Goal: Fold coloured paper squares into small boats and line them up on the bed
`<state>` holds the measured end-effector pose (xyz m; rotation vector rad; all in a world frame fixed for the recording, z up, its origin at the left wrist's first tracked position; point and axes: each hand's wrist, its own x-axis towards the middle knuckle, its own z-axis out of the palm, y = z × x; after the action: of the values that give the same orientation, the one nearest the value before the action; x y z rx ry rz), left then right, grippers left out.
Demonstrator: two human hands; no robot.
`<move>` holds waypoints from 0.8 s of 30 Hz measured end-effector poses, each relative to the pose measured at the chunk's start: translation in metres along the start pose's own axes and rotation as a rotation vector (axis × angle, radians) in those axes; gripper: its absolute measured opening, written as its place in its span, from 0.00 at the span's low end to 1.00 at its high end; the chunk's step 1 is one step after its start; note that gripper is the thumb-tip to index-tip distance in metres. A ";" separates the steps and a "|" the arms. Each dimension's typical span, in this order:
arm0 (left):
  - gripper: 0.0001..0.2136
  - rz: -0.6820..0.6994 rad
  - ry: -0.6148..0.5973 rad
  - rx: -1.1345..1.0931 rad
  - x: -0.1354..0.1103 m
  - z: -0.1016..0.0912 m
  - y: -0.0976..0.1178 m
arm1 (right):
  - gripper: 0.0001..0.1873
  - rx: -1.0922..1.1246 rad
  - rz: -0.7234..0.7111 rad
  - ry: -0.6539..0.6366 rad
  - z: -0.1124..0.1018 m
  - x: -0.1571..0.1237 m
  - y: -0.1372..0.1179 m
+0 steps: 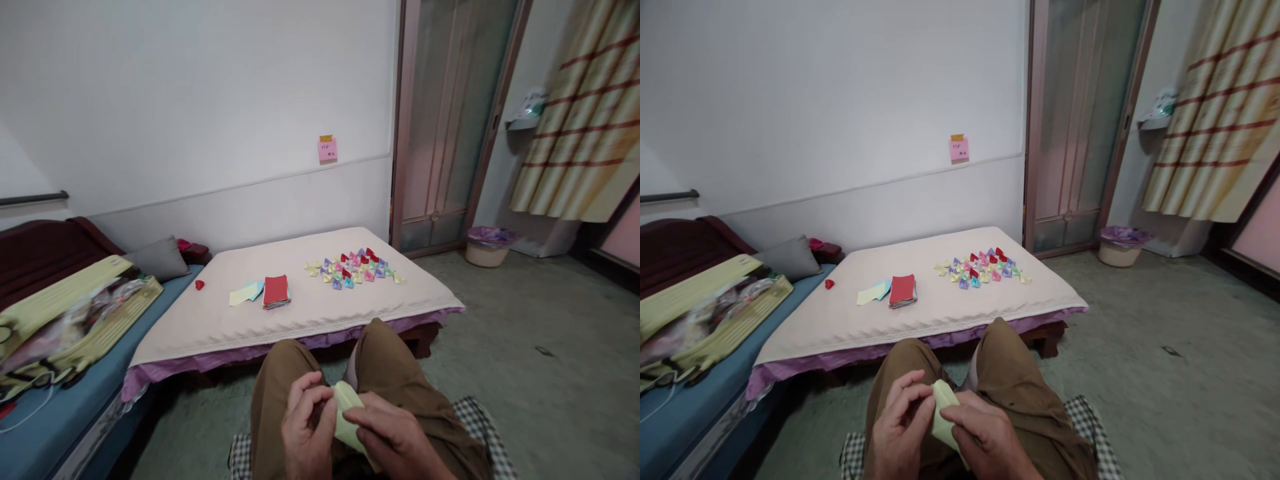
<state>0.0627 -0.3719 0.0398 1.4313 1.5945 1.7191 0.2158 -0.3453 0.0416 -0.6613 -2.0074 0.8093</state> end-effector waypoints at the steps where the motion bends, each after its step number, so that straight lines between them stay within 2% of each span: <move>1: 0.06 0.004 -0.001 0.010 0.000 0.000 0.000 | 0.13 -0.004 -0.003 0.001 0.000 0.000 0.000; 7: 0.05 0.016 -0.012 0.063 -0.001 0.002 0.001 | 0.15 0.013 -0.016 -0.053 0.001 0.001 -0.003; 11: 0.09 0.018 -0.073 0.043 0.000 0.000 0.004 | 0.14 -0.001 -0.020 -0.064 0.003 0.001 -0.003; 17: 0.14 -0.084 -0.218 -0.057 0.004 -0.002 0.000 | 0.14 0.010 0.055 -0.068 0.007 -0.001 0.003; 21: 0.16 -0.137 -0.250 -0.072 0.006 -0.001 -0.003 | 0.16 0.043 0.077 -0.049 0.006 -0.002 0.006; 24: 0.14 -0.249 -0.193 -0.183 0.005 0.000 -0.002 | 0.15 0.075 0.112 -0.040 0.003 -0.001 0.005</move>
<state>0.0602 -0.3669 0.0403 1.2139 1.4072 1.4938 0.2143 -0.3437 0.0354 -0.7245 -1.9791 0.9658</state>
